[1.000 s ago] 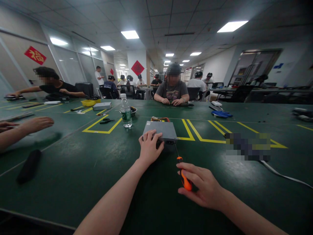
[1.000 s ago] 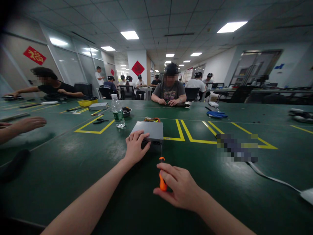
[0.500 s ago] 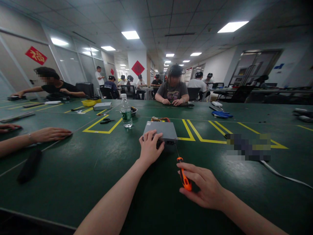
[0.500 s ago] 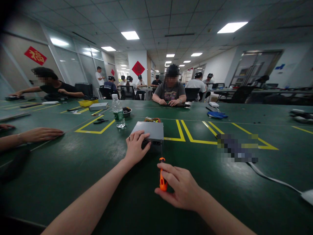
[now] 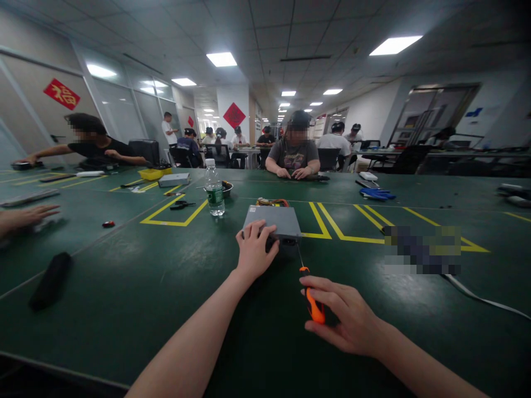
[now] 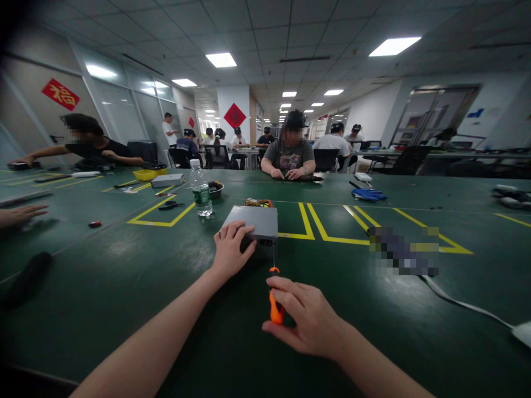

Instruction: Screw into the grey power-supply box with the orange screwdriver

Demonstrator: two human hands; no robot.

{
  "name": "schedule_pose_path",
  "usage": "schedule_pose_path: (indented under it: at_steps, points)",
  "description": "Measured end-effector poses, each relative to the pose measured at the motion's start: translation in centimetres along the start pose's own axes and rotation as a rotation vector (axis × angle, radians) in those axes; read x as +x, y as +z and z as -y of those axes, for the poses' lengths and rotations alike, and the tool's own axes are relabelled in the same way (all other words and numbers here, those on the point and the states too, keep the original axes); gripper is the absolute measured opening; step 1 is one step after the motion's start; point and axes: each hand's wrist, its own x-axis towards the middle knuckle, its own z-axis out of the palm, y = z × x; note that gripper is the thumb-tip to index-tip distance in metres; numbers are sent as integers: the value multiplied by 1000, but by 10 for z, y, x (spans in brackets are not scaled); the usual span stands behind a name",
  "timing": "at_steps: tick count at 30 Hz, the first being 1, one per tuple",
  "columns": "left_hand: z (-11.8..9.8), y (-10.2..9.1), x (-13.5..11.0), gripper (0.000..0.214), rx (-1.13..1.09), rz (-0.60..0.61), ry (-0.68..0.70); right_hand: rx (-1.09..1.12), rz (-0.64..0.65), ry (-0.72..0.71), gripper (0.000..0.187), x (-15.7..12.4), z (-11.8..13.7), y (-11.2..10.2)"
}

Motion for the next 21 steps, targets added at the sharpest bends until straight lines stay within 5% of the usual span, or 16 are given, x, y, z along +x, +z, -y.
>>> schedule_pose_path:
  at_steps: [6,21]
  points:
    - [0,-1,0,34,6,10,-1,-46,74,-67,32,5,2,-5]
    - [1,0,0,35,-7,-6,1,-7,18,-85,31,4,2,1]
